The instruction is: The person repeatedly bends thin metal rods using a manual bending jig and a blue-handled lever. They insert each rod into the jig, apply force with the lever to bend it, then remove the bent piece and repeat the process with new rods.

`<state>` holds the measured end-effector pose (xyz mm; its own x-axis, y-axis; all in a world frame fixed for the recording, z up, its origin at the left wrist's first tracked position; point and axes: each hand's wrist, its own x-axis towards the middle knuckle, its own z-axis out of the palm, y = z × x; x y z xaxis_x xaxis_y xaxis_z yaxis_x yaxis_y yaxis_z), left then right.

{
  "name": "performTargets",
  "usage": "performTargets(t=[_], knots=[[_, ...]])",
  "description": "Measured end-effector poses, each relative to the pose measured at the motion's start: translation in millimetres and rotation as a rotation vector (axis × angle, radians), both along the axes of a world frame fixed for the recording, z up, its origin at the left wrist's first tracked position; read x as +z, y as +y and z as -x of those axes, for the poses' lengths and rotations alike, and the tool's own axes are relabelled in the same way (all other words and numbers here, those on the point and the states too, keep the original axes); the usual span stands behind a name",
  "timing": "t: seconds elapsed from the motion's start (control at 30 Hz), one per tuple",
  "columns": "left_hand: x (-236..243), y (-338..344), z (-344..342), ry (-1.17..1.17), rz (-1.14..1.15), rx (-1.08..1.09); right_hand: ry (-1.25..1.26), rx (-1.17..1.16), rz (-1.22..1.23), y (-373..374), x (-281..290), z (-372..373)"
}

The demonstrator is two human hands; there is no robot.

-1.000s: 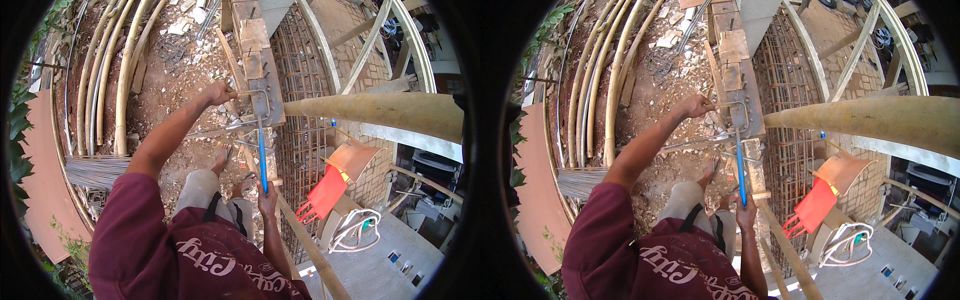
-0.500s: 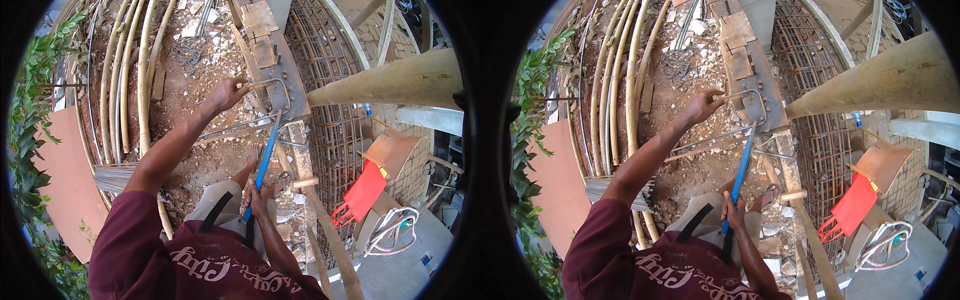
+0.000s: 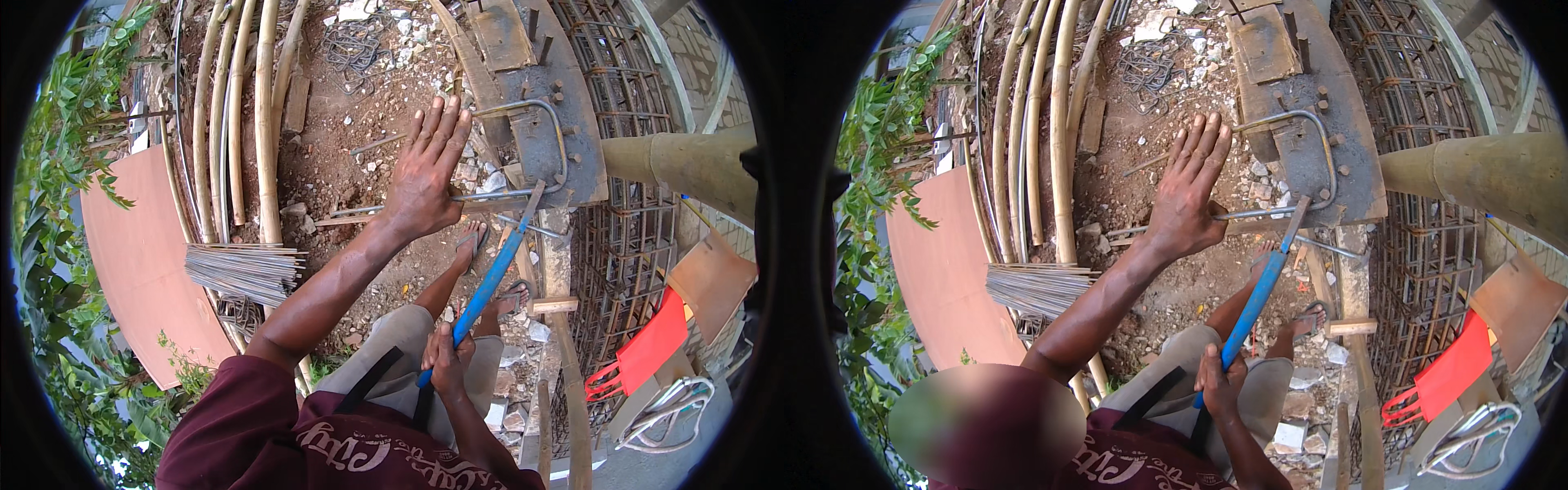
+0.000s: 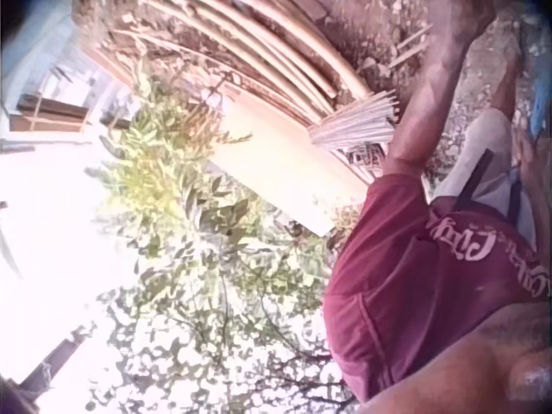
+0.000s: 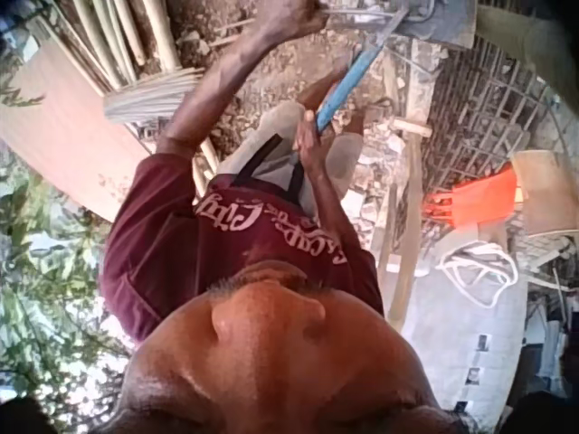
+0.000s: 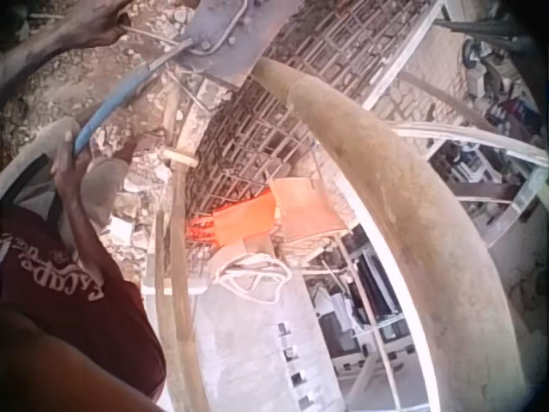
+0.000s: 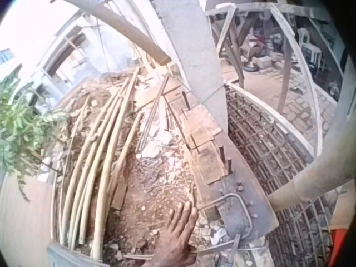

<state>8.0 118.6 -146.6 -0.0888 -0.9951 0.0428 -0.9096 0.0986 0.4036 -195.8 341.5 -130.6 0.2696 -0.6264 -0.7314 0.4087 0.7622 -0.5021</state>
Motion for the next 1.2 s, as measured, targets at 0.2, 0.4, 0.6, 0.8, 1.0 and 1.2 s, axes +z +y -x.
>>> performTargets(t=[0.2, 0.4, 0.6, 0.8, 1.0, 1.2], knots=[[-9, -2, -8, 0.092, 0.074, -0.016, 0.000, -0.056, 0.022, 2, 1, -21], [-18, -2, -8, 0.123, 0.163, -0.017, 0.099, -0.027, 0.054, 9, -15, -17], [29, -5, 4, 0.051, -0.153, 0.036, 0.269, 0.147, 0.048, -6, 15, 27], [85, 48, 26, 0.278, -0.202, 0.314, 0.706, 0.300, 0.468, -30, 108, 147], [90, -1, 75, 0.807, -0.321, 0.881, 0.906, 0.110, 0.291, -28, 166, 199], [36, -84, 82, 1.207, -0.355, 1.161, 0.756, -0.091, 0.292, 6, 148, 159]])
